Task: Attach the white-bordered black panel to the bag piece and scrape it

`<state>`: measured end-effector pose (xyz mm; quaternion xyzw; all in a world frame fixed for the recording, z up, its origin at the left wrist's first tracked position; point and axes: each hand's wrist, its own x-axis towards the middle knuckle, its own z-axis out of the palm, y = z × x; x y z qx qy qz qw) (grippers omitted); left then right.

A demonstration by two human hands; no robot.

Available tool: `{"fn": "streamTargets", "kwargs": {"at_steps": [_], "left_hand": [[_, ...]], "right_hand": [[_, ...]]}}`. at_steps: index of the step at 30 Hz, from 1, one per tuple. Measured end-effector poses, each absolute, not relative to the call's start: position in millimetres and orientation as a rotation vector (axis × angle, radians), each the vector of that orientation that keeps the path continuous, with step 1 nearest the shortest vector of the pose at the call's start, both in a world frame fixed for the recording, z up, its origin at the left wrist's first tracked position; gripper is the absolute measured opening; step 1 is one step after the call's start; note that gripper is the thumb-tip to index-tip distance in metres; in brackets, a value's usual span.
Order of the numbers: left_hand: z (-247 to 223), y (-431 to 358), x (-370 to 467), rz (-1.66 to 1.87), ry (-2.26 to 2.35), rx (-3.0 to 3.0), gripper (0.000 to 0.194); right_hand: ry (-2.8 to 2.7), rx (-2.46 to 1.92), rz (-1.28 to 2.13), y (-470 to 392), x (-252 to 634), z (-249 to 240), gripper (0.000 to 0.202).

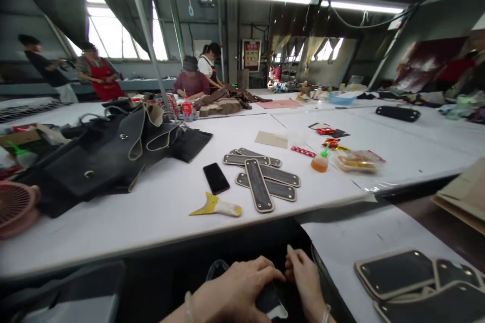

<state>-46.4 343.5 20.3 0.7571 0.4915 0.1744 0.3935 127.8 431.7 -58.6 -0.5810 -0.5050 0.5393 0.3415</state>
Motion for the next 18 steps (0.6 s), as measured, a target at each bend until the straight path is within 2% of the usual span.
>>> {"fn": "streamTargets", "kwargs": {"at_steps": [2,5,9,14,16,18], "left_hand": [[18.5,344.5,-47.0,0.429,1.228,1.93,0.08],[18.9,345.4,-48.1,0.399,1.232,1.922,0.061],[20.3,346.0,-48.0,0.392,1.271,1.885,0.047],[21.0,346.4,-47.1,0.386,1.284,1.859,0.05],[22.3,346.4,-47.5,0.388,1.286,1.866,0.054],[24.8,346.4,-47.5,0.397,1.27,1.885,0.065]], "right_hand": [[-1.633,-1.347,1.243,459.3,114.0,-23.4,0.043],[-2.421,-1.01,0.865,479.8,67.0,26.5,0.033],[-2.74,-0.765,0.649,482.6,-12.2,40.0,0.02],[-2.891,-0.665,0.556,484.9,-58.5,15.3,0.015],[-2.876,-0.647,0.619,488.8,-52.2,17.0,0.013],[-2.799,-0.68,0.727,494.0,-31.1,24.3,0.019]]}}
